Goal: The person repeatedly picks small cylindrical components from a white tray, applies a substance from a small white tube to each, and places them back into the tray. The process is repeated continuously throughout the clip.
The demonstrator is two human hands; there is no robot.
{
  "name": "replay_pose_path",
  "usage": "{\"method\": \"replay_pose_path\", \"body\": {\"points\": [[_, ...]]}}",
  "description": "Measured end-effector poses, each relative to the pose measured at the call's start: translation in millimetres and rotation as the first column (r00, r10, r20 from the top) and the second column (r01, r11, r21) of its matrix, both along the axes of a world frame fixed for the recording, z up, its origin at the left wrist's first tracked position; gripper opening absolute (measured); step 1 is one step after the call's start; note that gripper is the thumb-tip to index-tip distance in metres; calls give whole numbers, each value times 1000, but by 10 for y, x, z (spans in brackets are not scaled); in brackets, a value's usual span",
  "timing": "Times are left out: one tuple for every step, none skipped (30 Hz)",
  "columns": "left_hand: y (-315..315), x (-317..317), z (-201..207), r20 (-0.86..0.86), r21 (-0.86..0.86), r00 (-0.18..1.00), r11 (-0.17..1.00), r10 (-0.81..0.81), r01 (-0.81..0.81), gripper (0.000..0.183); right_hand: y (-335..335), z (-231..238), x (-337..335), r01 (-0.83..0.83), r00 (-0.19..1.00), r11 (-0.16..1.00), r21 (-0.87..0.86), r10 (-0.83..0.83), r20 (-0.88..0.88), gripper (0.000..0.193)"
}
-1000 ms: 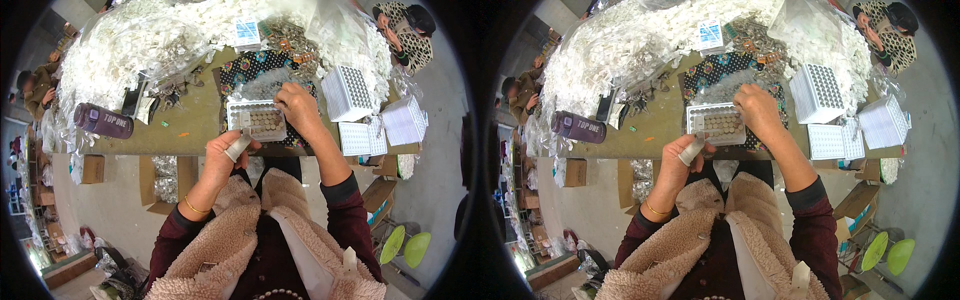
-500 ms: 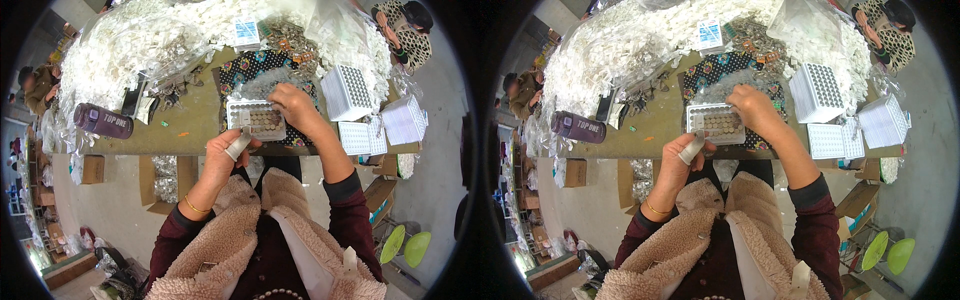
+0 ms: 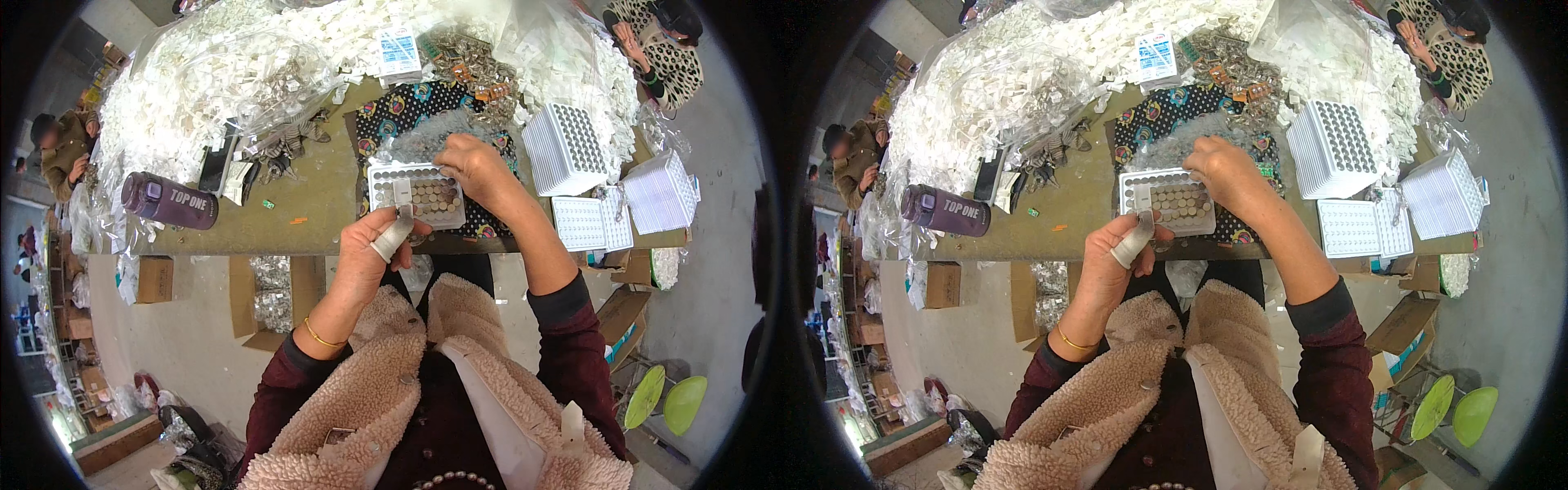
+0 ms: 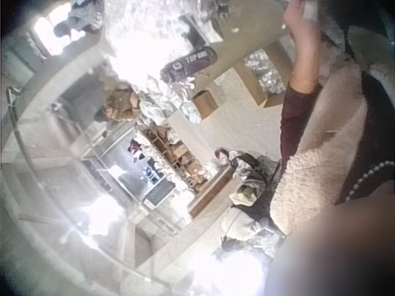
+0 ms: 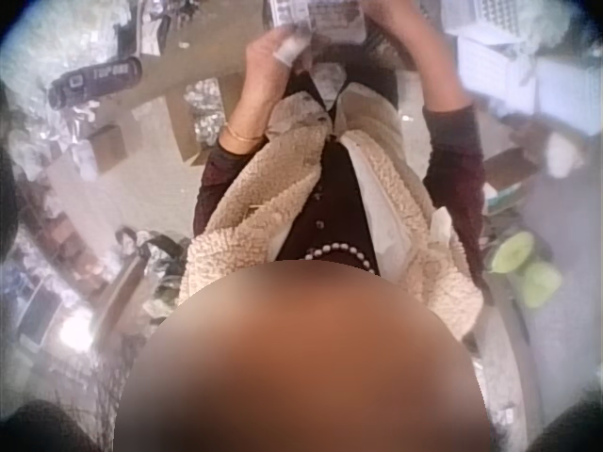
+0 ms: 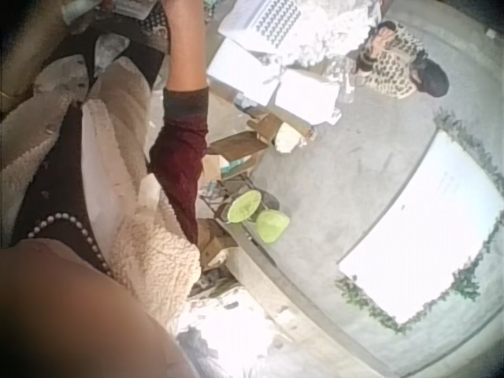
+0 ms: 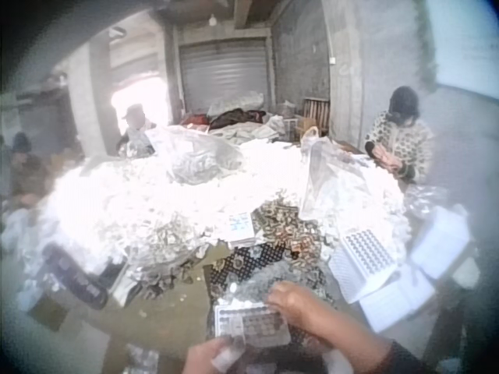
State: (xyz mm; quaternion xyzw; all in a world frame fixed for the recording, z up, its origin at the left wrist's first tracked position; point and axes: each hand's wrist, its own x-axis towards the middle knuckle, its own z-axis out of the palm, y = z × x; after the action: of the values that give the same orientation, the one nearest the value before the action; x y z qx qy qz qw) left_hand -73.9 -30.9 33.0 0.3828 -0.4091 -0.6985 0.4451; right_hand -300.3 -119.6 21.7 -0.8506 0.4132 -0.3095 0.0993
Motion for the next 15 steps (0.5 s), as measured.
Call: {"method": "replay_pose_path", "body": {"points": [[0,-4,3,-1,4,1000,1000,4,-4,24,-4,-2,4,1,1000,1000,-5,-1,-21,17],[0,-8,6,-1,7,1000,1000,7,-7,24,-5,-2,5,-5,1000,1000,-15,5,-27,16],[-2,-9,9,-6,14,1000,1000,6,-6,24,-1,-1,5,-8,999,1000,-22,8,-35,16],[-3,-10,13,3,6,1000,1000,10,-10,24,5,2,2,-7,999,1000,-15,7,-50,16],[-5,-9,16,8,1,1000,1000,9,-9,24,10,7,-3,-20,999,999,-38,18,-48,17],[-8,-8,18,13,-3,1000,1000,7,-7,24,18,14,-14,-26,998,998,-49,23,-54,18],[-8,-11,20,13,5,1000,1000,10,-10,24,25,24,-26,-32,998,998,-59,28,-61,19],[-11,-12,20,14,14,1000,1000,12,-12,23,33,30,-33,-37,998,998,-56,34,-60,19],[-12,-14,20,14,22,1000,1000,15,-15,23,41,35,-39,-43,997,998,-54,39,-59,20],[-14,-17,19,13,21,1000,1000,10,-10,23,46,37,-41,-49,997,997,-56,46,-55,20],[-18,-18,17,13,20,1000,1000,5,-6,22,50,34,-39,-47,998,998,-50,45,-42,20],[-21,-20,15,8,21,1000,1000,1,-1,22,52,29,-34,-46,999,998,-49,45,-25,20],[-22,-26,12,10,19,1000,1000,1,-1,22,50,23,-30,-49,999,997,-51,49,-4,20],[-23,-31,9,7,19,1000,1000,0,0,21,49,15,-27,-40,999,998,-50,40,-6,19],[-24,-33,9,2,23,1000,1000,-3,3,21,41,6,-21,-37,999,998,-52,37,-4,19]]}}
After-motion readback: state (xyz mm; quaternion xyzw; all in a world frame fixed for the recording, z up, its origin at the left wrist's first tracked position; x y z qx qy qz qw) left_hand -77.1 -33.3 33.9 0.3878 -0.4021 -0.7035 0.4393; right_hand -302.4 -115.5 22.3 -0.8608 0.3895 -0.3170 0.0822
